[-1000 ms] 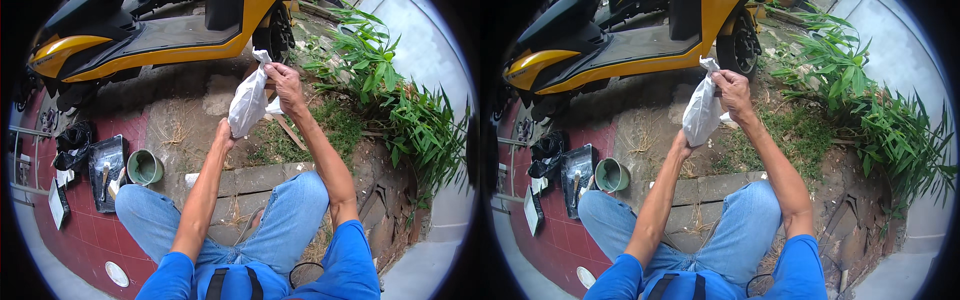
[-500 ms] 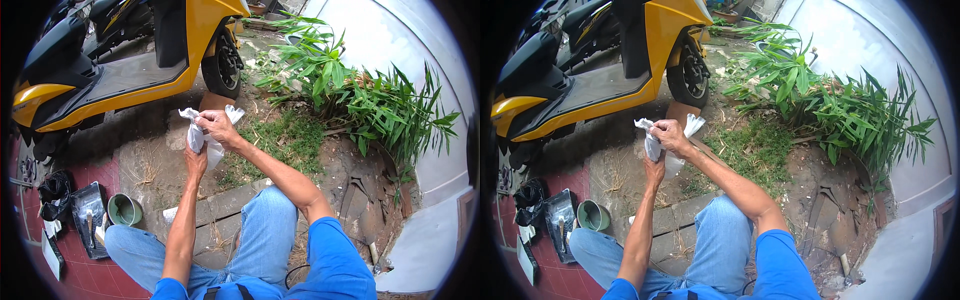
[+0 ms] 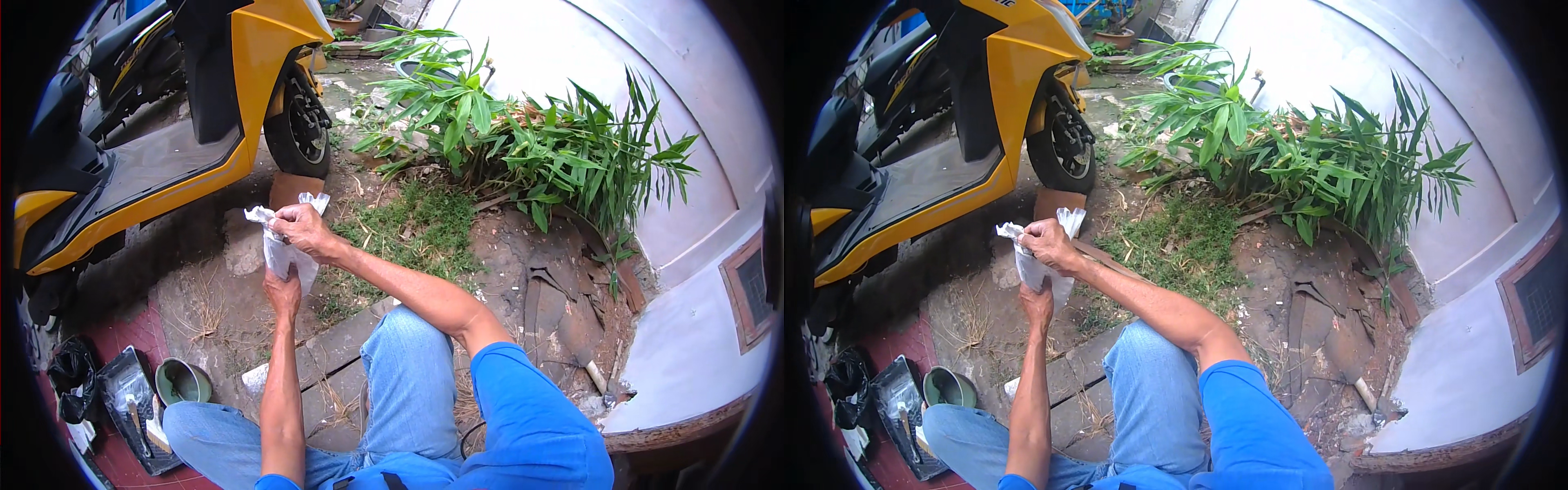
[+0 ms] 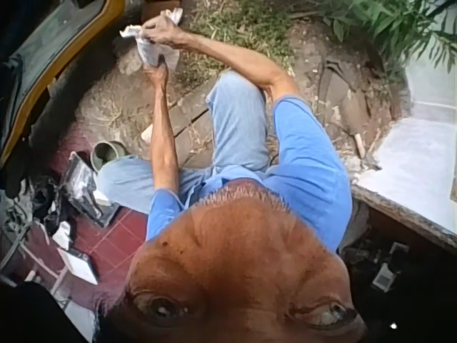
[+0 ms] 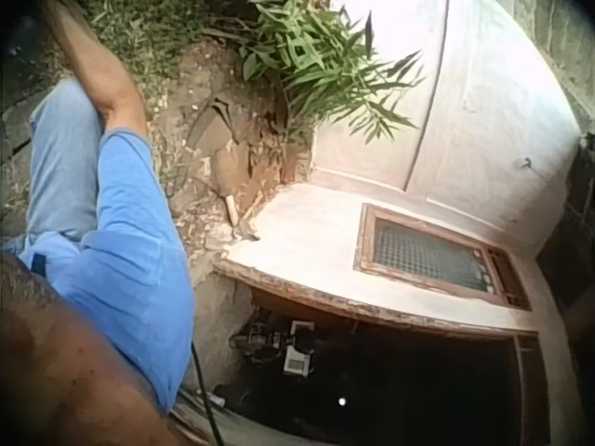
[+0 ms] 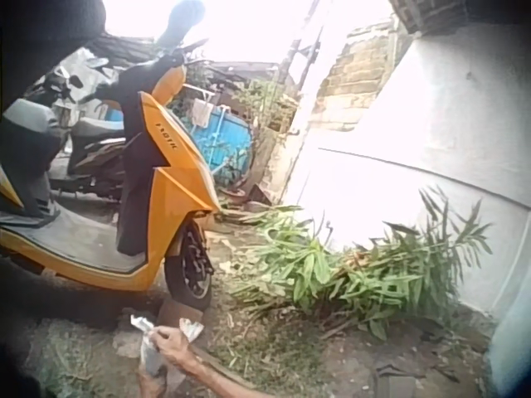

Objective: The person wraps a paint roller in a plastic bag, pours a liquid from a bucket into a small container, and kemudian uses a brush to stir white paint in a tray.

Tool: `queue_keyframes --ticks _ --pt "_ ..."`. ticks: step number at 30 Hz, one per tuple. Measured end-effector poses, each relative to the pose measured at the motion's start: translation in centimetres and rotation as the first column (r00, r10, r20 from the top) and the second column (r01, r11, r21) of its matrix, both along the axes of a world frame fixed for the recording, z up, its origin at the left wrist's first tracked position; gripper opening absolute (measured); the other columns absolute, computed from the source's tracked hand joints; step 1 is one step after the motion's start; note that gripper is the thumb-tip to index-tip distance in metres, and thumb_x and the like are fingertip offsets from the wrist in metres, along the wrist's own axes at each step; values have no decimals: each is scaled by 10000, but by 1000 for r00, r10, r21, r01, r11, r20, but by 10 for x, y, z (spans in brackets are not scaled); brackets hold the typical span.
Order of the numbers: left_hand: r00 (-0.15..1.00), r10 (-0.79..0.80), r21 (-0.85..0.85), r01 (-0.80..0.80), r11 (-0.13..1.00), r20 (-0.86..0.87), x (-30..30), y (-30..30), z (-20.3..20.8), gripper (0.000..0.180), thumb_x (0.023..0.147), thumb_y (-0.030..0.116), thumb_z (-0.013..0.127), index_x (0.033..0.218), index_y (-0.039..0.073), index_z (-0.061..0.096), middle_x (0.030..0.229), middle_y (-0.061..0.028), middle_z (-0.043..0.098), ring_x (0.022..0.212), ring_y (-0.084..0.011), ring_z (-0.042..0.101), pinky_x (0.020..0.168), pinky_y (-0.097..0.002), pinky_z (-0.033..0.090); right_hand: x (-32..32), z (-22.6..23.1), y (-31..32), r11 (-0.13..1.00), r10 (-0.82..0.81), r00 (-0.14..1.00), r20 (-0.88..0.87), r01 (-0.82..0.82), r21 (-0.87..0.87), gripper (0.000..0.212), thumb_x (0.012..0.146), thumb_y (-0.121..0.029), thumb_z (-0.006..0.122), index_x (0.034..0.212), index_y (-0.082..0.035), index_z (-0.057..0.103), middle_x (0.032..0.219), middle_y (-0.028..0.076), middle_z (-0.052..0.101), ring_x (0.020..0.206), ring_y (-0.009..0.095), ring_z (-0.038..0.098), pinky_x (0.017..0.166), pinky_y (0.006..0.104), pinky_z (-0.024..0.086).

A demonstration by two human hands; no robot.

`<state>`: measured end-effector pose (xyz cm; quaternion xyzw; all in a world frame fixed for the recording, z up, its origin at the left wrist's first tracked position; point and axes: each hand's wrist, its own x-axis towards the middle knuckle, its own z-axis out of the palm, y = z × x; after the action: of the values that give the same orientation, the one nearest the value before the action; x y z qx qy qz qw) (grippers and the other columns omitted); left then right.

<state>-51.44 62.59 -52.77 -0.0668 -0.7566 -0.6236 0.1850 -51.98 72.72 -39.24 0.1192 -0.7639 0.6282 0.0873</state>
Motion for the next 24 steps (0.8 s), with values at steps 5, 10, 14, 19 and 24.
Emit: queue_keyframes --ticks 5,10,14,19,24 --pt "997 -76 20 75 997 20 21 19 13 416 734 154 656 1097 -6 530 894 -185 649 845 -312 638 737 -398 470 0 -4 16 992 -118 993 11 117 34 182 833 -149 599 773 15 651 645 -26 557 590 43 463 519 220 384" --pt "997 -75 -4 75 997 1 22 11 -21 395 742 131 650 1091 -6 526 934 -174 640 883 -284 615 776 -373 452 -1 -4 12 984 -181 984 5 181 -2 185 827 -152 602 765 16 648 632 -26 545 588 40 460 518 213 376" --pt "1000 -12 105 10 994 19 -8 -10 -37 375 730 123 661 1062 -5 542 935 -152 640 875 -238 604 775 -351 443 -12 -10 14 944 -316 948 -42 310 -111 188 832 -157 591 729 -4 630 617 -29 522 550 50 451 479 223 362" --pt "1000 14 64 -14 998 -6 -20 -26 15 276 722 123 647 963 0 590 830 -150 647 791 -241 623 710 -356 460 -31 -21 45 634 -465 852 241 511 -581 163 804 -143 566 702 -19 589 606 -19 521 523 67 448 459 267 352" --pt "987 -97 -278 58 959 -128 28 -6 126 284 665 135 661 911 11 595 784 -161 623 741 -277 624 692 -346 476 -29 -35 90 270 -268 820 506 568 -778 91 788 -50 504 819 13 561 737 87 610 615 227 618 553 354 530"
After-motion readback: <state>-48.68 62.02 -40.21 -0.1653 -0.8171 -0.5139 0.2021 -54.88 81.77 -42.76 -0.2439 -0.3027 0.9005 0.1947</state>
